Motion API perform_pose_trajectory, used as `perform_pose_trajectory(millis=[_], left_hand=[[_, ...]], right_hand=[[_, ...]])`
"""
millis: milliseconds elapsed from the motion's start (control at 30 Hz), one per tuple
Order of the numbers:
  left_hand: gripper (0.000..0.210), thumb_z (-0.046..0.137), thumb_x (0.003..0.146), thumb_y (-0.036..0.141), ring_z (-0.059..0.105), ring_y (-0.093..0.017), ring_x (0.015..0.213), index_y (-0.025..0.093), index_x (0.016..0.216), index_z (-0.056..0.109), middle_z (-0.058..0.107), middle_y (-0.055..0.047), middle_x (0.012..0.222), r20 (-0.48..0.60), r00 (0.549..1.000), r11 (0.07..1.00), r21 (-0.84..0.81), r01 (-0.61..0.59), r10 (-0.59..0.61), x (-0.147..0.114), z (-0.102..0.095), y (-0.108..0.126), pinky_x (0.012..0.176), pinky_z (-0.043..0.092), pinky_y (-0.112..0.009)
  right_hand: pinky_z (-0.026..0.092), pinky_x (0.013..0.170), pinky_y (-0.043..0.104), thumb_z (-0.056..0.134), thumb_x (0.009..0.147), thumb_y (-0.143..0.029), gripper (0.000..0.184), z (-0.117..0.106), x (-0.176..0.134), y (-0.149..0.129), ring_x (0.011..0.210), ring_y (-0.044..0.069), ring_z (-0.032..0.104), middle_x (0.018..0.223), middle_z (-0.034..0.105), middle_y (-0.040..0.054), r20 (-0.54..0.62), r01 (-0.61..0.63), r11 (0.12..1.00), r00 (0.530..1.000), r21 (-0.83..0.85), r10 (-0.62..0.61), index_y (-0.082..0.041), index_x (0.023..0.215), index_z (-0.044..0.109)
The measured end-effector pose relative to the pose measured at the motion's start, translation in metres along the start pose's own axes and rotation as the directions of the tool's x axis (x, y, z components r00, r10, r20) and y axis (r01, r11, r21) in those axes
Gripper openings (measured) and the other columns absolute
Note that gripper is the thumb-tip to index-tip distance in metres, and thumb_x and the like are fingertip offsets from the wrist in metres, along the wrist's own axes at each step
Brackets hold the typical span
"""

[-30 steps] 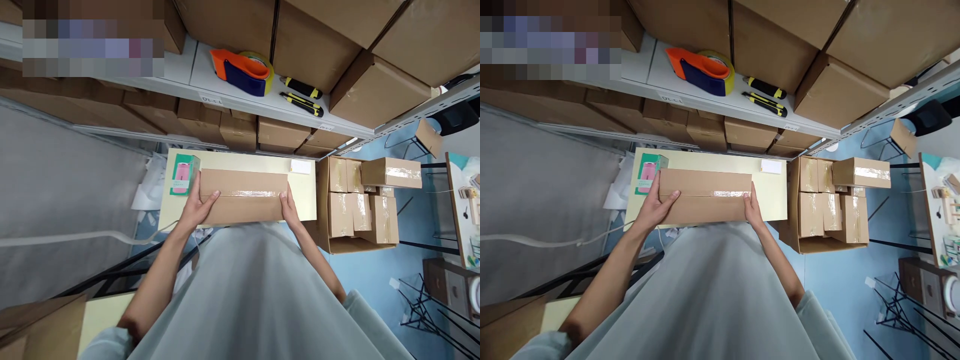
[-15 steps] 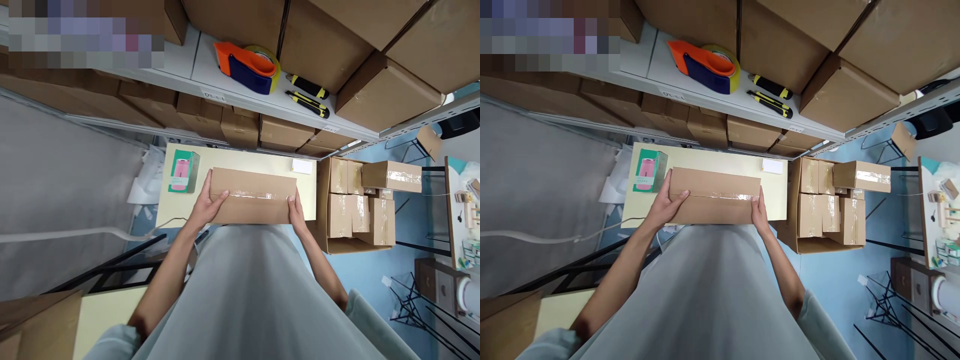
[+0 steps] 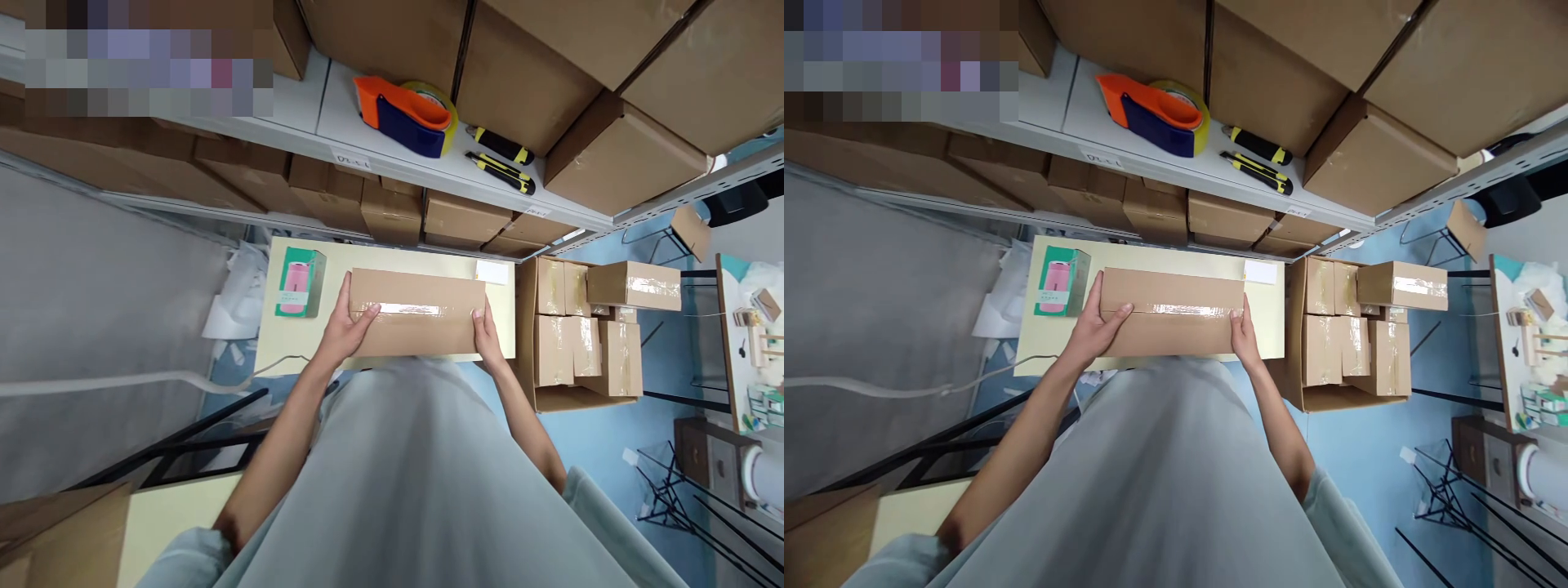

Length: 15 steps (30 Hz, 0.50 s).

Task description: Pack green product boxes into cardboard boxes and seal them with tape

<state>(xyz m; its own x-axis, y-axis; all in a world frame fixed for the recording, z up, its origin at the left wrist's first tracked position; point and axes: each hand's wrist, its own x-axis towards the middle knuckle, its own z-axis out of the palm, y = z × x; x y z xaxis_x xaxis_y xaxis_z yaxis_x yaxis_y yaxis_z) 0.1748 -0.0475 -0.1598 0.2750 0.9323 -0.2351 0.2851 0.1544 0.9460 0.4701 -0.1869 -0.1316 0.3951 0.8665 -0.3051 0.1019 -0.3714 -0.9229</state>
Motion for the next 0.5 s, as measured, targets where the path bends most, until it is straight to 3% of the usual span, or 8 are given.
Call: perform_pose_trajectory(millis=[267,400,500], left_hand=[[0.116,0.082,0.090,0.072,0.040,-0.036,0.171,0.024,0.182,0.030,0.042,-0.020,0.183,-0.035,0.998,0.999,-0.022,-0.048,0.047,0.007,0.001,-0.010,0.142,0.023,-0.052],[0.113,0.078,0.093,0.073,0.041,-0.035,0.170,0.025,0.182,0.029,0.043,-0.019,0.183,-0.024,0.997,0.997,-0.032,-0.077,0.076,0.017,-0.001,-0.011,0.142,0.025,-0.052],[0.115,0.079,0.092,0.073,0.043,-0.036,0.169,0.025,0.183,0.026,0.043,-0.020,0.183,-0.004,0.998,0.998,-0.039,-0.057,0.057,0.018,-0.004,-0.012,0.141,0.028,-0.054]], right_hand=[[0.019,0.146,0.047,0.042,0.106,-0.089,0.099,-0.001,0.008,-0.002,0.177,0.026,0.026,0.189,0.031,0.0009,0.005,0.056,0.998,0.998,0.003,-0.056,-0.032,0.185,0.021],[0.017,0.147,0.048,0.047,0.100,-0.096,0.110,0.001,0.014,-0.005,0.177,0.028,0.027,0.190,0.029,0.0028,-0.007,0.030,0.999,1.000,0.024,-0.030,-0.030,0.185,0.023],[0.015,0.147,0.049,0.049,0.100,-0.094,0.108,0.004,0.004,-0.002,0.178,0.027,0.024,0.191,0.026,0.0011,-0.019,0.010,0.999,1.000,0.049,-0.009,-0.032,0.184,0.023]])
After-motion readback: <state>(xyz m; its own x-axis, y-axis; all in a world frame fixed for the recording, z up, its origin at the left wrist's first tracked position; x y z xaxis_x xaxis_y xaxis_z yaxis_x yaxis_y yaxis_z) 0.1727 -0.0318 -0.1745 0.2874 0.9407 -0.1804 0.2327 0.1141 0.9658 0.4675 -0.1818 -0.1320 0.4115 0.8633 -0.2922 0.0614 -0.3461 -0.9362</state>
